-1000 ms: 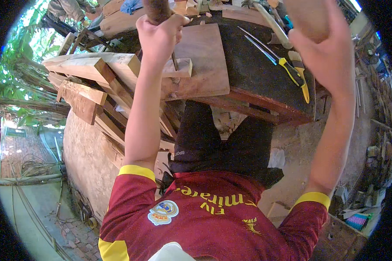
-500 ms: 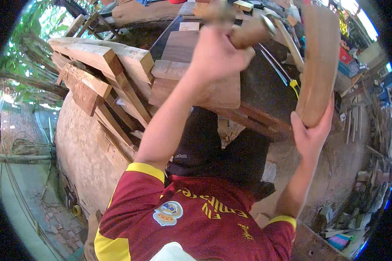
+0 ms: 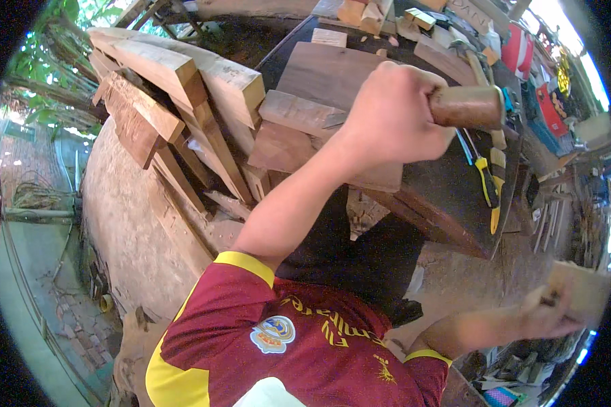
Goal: The person carves a small wooden block using a chisel and a wooden mallet on a workbench. They repeatedly strike the chisel to shape the wood, occasionally pause to brush away sawdust with a small brush, and reposition the block to continue carving different edges.
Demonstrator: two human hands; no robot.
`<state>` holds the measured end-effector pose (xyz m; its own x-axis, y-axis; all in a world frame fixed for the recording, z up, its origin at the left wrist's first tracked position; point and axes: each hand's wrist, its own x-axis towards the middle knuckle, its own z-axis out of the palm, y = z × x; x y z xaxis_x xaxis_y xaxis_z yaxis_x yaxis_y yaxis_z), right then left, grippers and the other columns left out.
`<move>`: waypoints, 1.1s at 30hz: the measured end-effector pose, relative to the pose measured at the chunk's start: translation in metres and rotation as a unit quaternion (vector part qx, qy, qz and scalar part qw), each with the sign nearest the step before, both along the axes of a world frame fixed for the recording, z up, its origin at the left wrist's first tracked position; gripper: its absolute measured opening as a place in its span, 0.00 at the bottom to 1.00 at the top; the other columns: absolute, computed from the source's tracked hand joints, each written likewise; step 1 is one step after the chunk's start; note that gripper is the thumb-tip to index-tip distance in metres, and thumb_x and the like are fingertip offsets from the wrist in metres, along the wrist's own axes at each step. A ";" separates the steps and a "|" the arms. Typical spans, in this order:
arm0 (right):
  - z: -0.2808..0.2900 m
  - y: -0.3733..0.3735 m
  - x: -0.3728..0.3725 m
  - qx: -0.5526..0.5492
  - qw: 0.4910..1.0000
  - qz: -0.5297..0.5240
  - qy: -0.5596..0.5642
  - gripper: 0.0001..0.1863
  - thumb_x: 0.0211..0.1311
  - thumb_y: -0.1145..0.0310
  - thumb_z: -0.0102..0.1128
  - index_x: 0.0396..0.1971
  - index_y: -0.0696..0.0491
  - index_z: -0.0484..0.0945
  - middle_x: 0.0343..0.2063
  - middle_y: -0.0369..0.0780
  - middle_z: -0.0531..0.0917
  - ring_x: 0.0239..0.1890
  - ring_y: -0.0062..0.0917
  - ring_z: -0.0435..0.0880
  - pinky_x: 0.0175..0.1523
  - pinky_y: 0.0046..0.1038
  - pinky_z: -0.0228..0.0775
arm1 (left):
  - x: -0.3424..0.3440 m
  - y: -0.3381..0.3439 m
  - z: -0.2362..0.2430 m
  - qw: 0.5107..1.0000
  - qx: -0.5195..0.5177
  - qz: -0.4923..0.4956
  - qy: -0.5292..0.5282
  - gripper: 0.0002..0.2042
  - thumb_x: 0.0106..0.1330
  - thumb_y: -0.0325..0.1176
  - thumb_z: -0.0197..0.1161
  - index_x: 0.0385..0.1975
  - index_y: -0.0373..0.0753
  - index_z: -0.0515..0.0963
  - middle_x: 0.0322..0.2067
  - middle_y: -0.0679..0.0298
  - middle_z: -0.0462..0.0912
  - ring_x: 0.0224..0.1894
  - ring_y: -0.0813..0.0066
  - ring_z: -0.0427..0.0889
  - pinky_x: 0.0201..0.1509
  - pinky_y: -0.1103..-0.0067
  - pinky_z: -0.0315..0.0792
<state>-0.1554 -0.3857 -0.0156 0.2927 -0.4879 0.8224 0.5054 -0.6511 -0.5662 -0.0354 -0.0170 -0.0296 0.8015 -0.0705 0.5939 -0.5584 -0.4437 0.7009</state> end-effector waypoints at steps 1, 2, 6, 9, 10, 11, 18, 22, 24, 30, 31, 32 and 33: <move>0.007 -0.001 -0.001 0.008 1.000 -0.009 -0.011 0.41 0.45 0.77 0.68 0.61 0.60 0.59 0.57 0.48 0.68 0.57 0.35 0.70 0.61 0.36 0.61 | -0.001 0.000 0.001 1.000 0.004 -0.001 -0.002 0.10 0.37 0.35 0.64 0.14 0.34 0.75 0.15 0.48 0.74 0.26 0.45 0.77 0.33 0.64 0.74; 0.011 0.000 0.001 0.012 1.000 -0.018 -0.017 0.41 0.45 0.77 0.68 0.62 0.60 0.59 0.57 0.48 0.69 0.57 0.35 0.70 0.61 0.36 0.61 | -0.002 0.000 0.002 1.000 0.008 -0.001 -0.004 0.10 0.37 0.35 0.64 0.13 0.34 0.74 0.15 0.48 0.74 0.25 0.45 0.77 0.33 0.64 0.74; -0.015 0.061 0.011 -0.095 0.987 -0.082 0.097 0.40 0.47 0.77 0.66 0.62 0.61 0.59 0.57 0.48 0.69 0.57 0.35 0.70 0.61 0.34 0.62 | -0.002 -0.004 0.002 0.999 0.011 -0.029 0.030 0.09 0.36 0.35 0.63 0.11 0.36 0.73 0.15 0.50 0.75 0.25 0.46 0.78 0.33 0.63 0.75; -0.033 0.111 0.008 -0.317 0.915 -0.042 0.247 0.39 0.47 0.78 0.65 0.62 0.61 0.59 0.56 0.48 0.70 0.57 0.35 0.71 0.60 0.33 0.62 | -0.003 0.000 -0.001 0.998 0.030 -0.024 0.053 0.08 0.36 0.34 0.63 0.11 0.36 0.74 0.15 0.51 0.75 0.25 0.47 0.78 0.33 0.64 0.75; -0.026 0.112 0.004 -0.317 0.913 -0.038 0.254 0.39 0.48 0.78 0.64 0.62 0.61 0.59 0.56 0.48 0.70 0.57 0.35 0.71 0.60 0.32 0.62 | -0.003 0.000 -0.001 0.997 0.030 -0.033 0.057 0.08 0.36 0.34 0.63 0.11 0.36 0.74 0.15 0.51 0.75 0.25 0.48 0.78 0.33 0.64 0.75; -0.019 0.106 0.001 -0.283 0.925 -0.040 0.250 0.40 0.47 0.77 0.65 0.62 0.61 0.59 0.56 0.49 0.70 0.57 0.35 0.71 0.61 0.33 0.61 | -0.002 0.000 0.001 0.998 0.025 -0.031 0.051 0.08 0.36 0.34 0.63 0.12 0.37 0.75 0.15 0.51 0.76 0.25 0.48 0.78 0.33 0.64 0.75; -0.030 0.025 0.010 -0.003 0.990 0.067 0.123 0.42 0.44 0.70 0.68 0.61 0.62 0.59 0.57 0.50 0.69 0.57 0.36 0.70 0.62 0.35 0.60 | -0.001 0.002 0.004 0.999 0.008 -0.030 0.032 0.07 0.37 0.33 0.62 0.11 0.36 0.75 0.14 0.50 0.75 0.23 0.47 0.78 0.32 0.64 0.76; -0.036 0.100 0.014 -0.178 0.930 0.093 0.308 0.40 0.45 0.76 0.65 0.62 0.61 0.59 0.56 0.48 0.70 0.56 0.33 0.71 0.62 0.32 0.60 | 0.000 0.001 -0.003 1.000 0.025 0.002 0.016 0.07 0.36 0.33 0.63 0.10 0.36 0.74 0.13 0.50 0.74 0.22 0.46 0.77 0.31 0.64 0.75; -0.026 0.108 0.014 -0.244 0.916 0.119 0.295 0.38 0.48 0.77 0.63 0.61 0.61 0.60 0.53 0.46 0.71 0.53 0.32 0.72 0.61 0.33 0.60 | -0.001 0.003 -0.003 0.999 0.027 0.000 0.020 0.08 0.36 0.33 0.62 0.10 0.36 0.74 0.13 0.50 0.74 0.23 0.46 0.77 0.31 0.64 0.75; -0.021 0.085 0.029 0.078 0.990 0.090 0.074 0.40 0.48 0.76 0.64 0.63 0.60 0.57 0.57 0.49 0.68 0.55 0.37 0.71 0.61 0.33 0.60 | 0.001 0.000 0.002 1.000 0.011 -0.013 0.008 0.06 0.37 0.33 0.62 0.11 0.37 0.76 0.14 0.50 0.74 0.23 0.46 0.77 0.31 0.65 0.75; -0.022 0.103 0.031 0.114 0.991 0.060 0.021 0.40 0.48 0.77 0.64 0.63 0.60 0.56 0.58 0.49 0.67 0.56 0.38 0.70 0.62 0.33 0.60 | 0.001 -0.002 0.000 1.000 0.013 -0.018 0.007 0.06 0.37 0.33 0.62 0.12 0.37 0.76 0.14 0.50 0.74 0.23 0.46 0.77 0.31 0.65 0.75; -0.025 0.119 0.021 -0.030 0.990 0.043 0.129 0.41 0.48 0.77 0.63 0.63 0.60 0.56 0.58 0.49 0.67 0.57 0.38 0.69 0.63 0.33 0.58 | 0.002 -0.001 -0.003 0.999 0.031 -0.010 0.006 0.06 0.37 0.33 0.62 0.13 0.37 0.77 0.14 0.50 0.75 0.24 0.47 0.77 0.32 0.65 0.75; -0.038 0.135 0.018 -0.170 0.957 0.044 0.230 0.41 0.47 0.77 0.63 0.64 0.60 0.55 0.59 0.49 0.67 0.59 0.38 0.68 0.64 0.34 0.57 | 0.003 0.003 -0.010 0.998 0.056 0.014 0.004 0.06 0.37 0.33 0.62 0.14 0.37 0.78 0.15 0.50 0.75 0.24 0.47 0.78 0.32 0.65 0.75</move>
